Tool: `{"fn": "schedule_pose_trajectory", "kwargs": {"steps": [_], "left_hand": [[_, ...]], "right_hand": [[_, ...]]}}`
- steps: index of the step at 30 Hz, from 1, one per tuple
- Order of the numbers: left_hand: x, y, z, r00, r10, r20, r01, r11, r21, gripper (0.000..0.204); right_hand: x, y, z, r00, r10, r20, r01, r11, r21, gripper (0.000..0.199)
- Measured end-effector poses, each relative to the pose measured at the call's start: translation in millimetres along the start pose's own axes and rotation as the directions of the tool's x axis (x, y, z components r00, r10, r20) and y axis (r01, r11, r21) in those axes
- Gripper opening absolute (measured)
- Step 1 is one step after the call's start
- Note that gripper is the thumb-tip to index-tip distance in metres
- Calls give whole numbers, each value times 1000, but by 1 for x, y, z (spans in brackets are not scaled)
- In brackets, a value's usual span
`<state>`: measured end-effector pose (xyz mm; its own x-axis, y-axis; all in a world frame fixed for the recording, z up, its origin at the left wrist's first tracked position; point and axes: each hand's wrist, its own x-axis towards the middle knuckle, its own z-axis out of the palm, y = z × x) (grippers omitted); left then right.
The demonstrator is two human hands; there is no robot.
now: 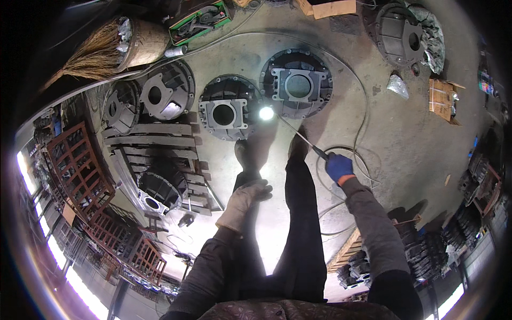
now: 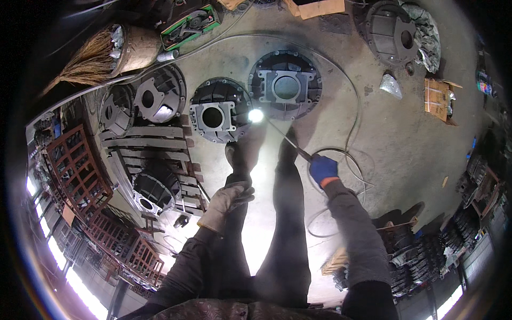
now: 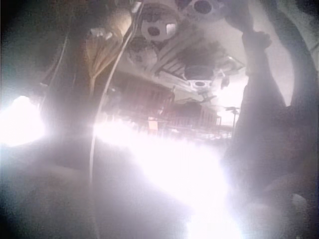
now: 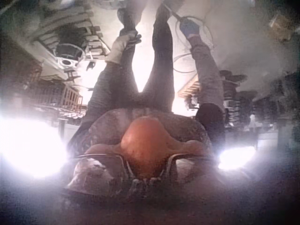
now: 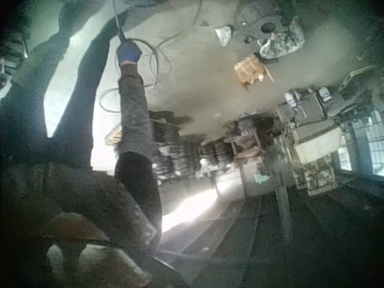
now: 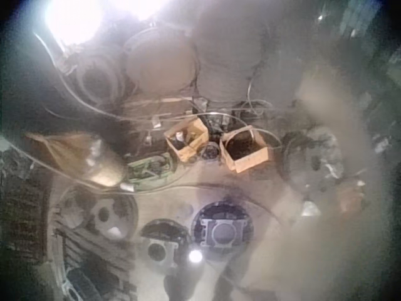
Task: The person uses an angle grinder to smooth the edges of large metal parts in a workshop. They pick up a part, grind its edges while sparks fly, then place it on a rack and repeat the process with another part.
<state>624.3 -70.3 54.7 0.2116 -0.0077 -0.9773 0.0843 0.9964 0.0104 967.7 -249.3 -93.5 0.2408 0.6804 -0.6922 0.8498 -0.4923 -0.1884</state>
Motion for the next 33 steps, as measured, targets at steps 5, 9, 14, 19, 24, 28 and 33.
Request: {"fn": "schedule_pose_trajectory", "kwargs": {"steps": [5,9,14,19,24,28,33], "left_hand": [[-7,-3,-1,999,40,-16,-42,995,-95,37],[3,-11,-43,982,-36,-184,43,998,36,32],[15,-28,-111,972,-31,-234,49,996,75,37],[9,-26,-143,981,87,-175,-53,980,191,38],[-3,-8,-145,988,67,-137,-44,986,163,40],[-19,1,-132,989,110,-96,-92,981,173,44],[-17,1,-122,986,49,-161,-37,996,76,43]], "right_hand": [[80,-71,42,991,-19,-136,11,998,-59,19],[124,-85,64,973,60,-223,-71,997,-41,22],[96,-81,56,988,146,-56,-148,988,-35,21],[97,-104,41,994,103,-36,-105,994,-34,26],[118,-110,52,972,226,71,-223,974,-40,28],[55,-66,55,965,234,122,-218,967,-133,28],[19,-25,66,958,275,-76,-281,955,-91,25]]}}
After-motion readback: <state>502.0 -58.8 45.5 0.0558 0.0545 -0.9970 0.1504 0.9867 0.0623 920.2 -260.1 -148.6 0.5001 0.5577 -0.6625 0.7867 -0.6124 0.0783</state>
